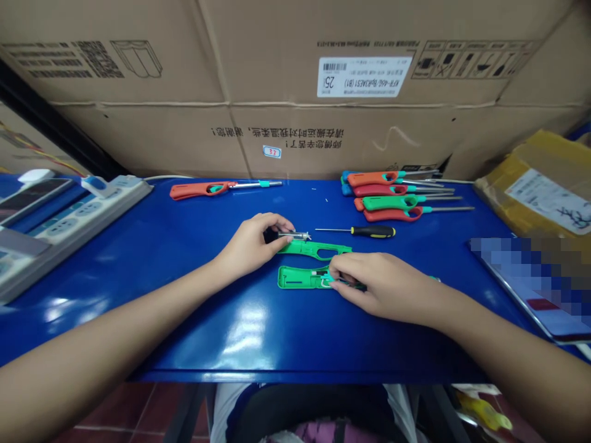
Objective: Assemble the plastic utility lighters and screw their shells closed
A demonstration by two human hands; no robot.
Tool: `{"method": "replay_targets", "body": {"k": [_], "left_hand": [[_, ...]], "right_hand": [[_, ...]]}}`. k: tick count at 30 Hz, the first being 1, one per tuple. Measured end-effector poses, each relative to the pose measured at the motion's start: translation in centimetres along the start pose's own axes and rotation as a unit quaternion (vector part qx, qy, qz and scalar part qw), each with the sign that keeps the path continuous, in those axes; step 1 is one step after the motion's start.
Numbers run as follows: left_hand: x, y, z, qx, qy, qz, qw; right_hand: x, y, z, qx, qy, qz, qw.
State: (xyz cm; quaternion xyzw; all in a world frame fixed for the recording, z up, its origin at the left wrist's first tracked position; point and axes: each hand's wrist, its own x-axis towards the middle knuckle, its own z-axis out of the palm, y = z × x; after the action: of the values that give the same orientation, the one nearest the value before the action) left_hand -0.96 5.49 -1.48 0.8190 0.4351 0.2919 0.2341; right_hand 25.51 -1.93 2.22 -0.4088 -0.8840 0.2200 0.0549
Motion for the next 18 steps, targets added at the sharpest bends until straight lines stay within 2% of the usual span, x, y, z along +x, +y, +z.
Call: {"method": "replay_targets", "body": {"k": [3,9,14,18], "left_hand": [[0.1,-0.2,-0.1,-0.014,0.01,-0.012,1.0],[0.4,-0.4,-0.5,-0.031,-0.031,-0.034,0.998],[0.3,0.0,-0.5,-0.063,0.007,-0.062,0.996],[-0.3,1.6,-0.6,-0.114,0.032,-0.038,0.992]], "right_hand": [[0.1,-0.1,-0.1,-0.001,0.001,0.002,1.0],[0.1,0.0,-0.2,-0.003,0.014,-0.002,1.0],[0.1,0.1,-0.1,-0.006,0.018,-0.003,1.0],[0.0,0.6,0.0,0.016,0.051,0.001,0.999]]}}
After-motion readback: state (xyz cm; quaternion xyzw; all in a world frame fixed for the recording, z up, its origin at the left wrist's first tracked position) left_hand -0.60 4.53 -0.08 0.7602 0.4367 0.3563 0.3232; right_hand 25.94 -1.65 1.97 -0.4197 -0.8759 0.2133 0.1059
